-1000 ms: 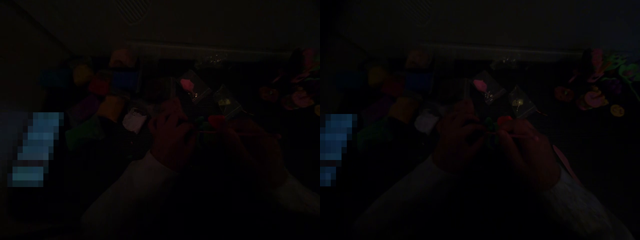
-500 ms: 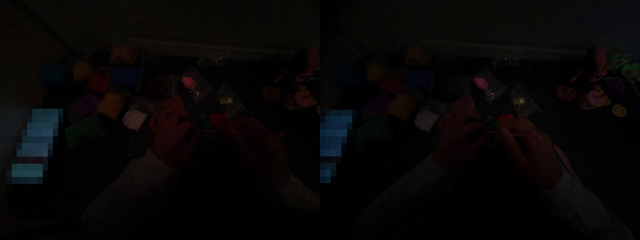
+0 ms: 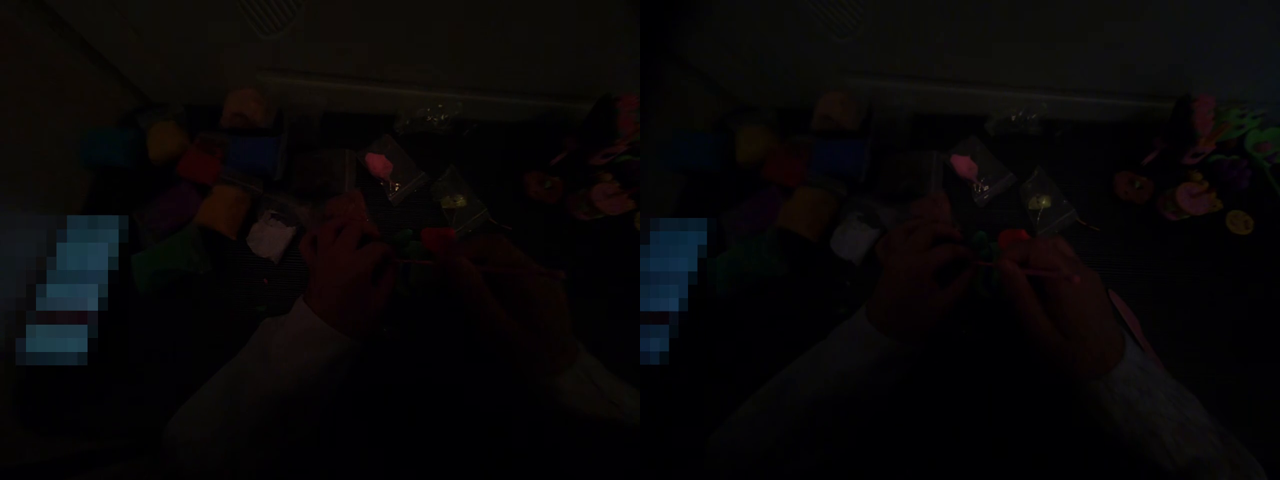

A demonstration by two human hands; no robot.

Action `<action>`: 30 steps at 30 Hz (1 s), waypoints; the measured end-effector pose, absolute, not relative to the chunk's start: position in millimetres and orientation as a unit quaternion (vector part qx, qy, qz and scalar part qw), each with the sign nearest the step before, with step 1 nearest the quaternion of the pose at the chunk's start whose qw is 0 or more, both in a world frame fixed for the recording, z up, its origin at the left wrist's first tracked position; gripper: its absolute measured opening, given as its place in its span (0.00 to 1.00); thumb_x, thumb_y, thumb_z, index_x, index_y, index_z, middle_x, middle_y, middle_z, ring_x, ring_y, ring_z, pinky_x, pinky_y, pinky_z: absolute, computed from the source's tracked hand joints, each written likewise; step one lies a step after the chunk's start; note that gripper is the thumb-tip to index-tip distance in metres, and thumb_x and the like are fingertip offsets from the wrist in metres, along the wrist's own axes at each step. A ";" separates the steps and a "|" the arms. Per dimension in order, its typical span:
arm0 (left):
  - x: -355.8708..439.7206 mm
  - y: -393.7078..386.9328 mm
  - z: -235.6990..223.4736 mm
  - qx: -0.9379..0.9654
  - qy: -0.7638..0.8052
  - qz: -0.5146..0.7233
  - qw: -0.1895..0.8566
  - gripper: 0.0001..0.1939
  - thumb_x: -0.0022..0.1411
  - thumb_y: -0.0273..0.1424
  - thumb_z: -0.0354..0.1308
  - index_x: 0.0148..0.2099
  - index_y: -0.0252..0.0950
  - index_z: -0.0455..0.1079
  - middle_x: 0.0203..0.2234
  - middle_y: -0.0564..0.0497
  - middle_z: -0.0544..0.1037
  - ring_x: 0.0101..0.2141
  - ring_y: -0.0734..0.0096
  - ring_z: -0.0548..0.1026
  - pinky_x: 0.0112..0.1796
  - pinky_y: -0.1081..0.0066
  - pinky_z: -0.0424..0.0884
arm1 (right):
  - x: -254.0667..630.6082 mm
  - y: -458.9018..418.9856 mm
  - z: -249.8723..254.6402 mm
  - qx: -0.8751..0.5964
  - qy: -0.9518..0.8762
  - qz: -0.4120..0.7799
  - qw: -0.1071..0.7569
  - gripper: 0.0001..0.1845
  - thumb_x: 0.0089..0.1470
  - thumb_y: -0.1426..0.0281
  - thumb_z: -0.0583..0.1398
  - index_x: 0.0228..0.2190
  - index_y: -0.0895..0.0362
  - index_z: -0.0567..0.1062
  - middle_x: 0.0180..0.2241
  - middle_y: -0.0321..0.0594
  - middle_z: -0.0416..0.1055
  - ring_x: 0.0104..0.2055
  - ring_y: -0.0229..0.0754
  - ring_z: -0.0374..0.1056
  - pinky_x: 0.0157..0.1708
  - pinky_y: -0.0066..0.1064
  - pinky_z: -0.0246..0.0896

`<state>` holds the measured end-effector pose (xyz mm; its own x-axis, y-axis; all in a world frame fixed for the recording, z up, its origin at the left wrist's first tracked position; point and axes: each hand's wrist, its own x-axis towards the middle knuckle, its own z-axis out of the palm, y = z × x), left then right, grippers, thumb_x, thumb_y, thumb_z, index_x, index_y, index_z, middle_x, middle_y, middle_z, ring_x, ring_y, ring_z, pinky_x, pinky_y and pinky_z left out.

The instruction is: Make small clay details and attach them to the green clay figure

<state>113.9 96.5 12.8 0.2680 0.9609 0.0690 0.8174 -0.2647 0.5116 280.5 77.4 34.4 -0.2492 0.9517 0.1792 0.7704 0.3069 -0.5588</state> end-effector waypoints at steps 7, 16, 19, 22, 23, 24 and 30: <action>113.6 96.3 12.3 0.772 0.576 0.191 0.190 0.08 0.51 0.34 0.51 0.34 0.43 0.69 0.39 0.53 0.69 0.47 0.60 0.59 0.45 0.55 0.51 | 281.8 76.0 35.5 -0.568 -0.757 0.205 0.249 0.05 0.52 0.68 0.50 0.31 0.51 0.66 0.31 0.31 0.66 0.34 0.34 0.64 0.34 0.29 0.59; 113.6 95.9 11.7 0.772 0.575 0.192 0.189 0.07 0.51 0.34 0.51 0.34 0.43 0.69 0.39 0.53 0.69 0.47 0.61 0.59 0.45 0.56 0.52 | 279.6 74.6 36.5 -0.565 -0.762 0.194 0.250 0.05 0.52 0.68 0.51 0.30 0.51 0.66 0.29 0.30 0.66 0.34 0.35 0.63 0.32 0.28 0.59; 113.8 95.8 11.9 0.773 0.576 0.189 0.186 0.07 0.51 0.34 0.52 0.34 0.44 0.69 0.39 0.54 0.69 0.47 0.61 0.59 0.45 0.55 0.51 | 279.5 74.9 36.6 -0.563 -0.764 0.189 0.251 0.05 0.52 0.68 0.51 0.30 0.52 0.66 0.30 0.31 0.67 0.34 0.35 0.63 0.32 0.28 0.58; 114.0 95.9 11.9 0.775 0.574 0.189 0.184 0.07 0.51 0.34 0.52 0.34 0.43 0.69 0.40 0.54 0.69 0.47 0.60 0.59 0.45 0.55 0.51 | 279.9 75.4 36.4 -0.555 -0.771 0.192 0.246 0.05 0.52 0.68 0.51 0.31 0.52 0.65 0.30 0.31 0.67 0.35 0.35 0.63 0.33 0.28 0.58; 114.0 96.0 11.8 0.776 0.573 0.189 0.184 0.07 0.51 0.34 0.52 0.34 0.43 0.69 0.39 0.54 0.69 0.47 0.60 0.59 0.45 0.55 0.51 | 280.0 75.4 36.3 -0.554 -0.771 0.194 0.247 0.05 0.52 0.68 0.51 0.31 0.52 0.65 0.30 0.31 0.67 0.35 0.35 0.63 0.33 0.28 0.58; 114.0 96.0 11.8 0.775 0.573 0.191 0.184 0.07 0.51 0.35 0.52 0.34 0.43 0.69 0.39 0.54 0.69 0.46 0.60 0.59 0.45 0.55 0.51 | 280.0 75.2 36.2 -0.555 -0.770 0.196 0.247 0.05 0.52 0.68 0.51 0.31 0.52 0.65 0.29 0.31 0.67 0.35 0.35 0.63 0.33 0.29 0.58; 114.0 95.9 12.3 0.773 0.575 0.188 0.191 0.07 0.51 0.34 0.52 0.34 0.43 0.69 0.40 0.54 0.69 0.47 0.61 0.59 0.45 0.55 0.52 | 280.0 73.8 35.9 -0.556 -0.770 0.193 0.246 0.06 0.52 0.68 0.50 0.31 0.52 0.66 0.31 0.31 0.66 0.35 0.34 0.63 0.33 0.28 0.58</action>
<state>114.0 95.9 12.3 0.2692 0.9605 0.0704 0.8168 -0.2665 0.5116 280.0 73.8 35.9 -0.2613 0.9512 0.1642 0.7609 0.3077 -0.5713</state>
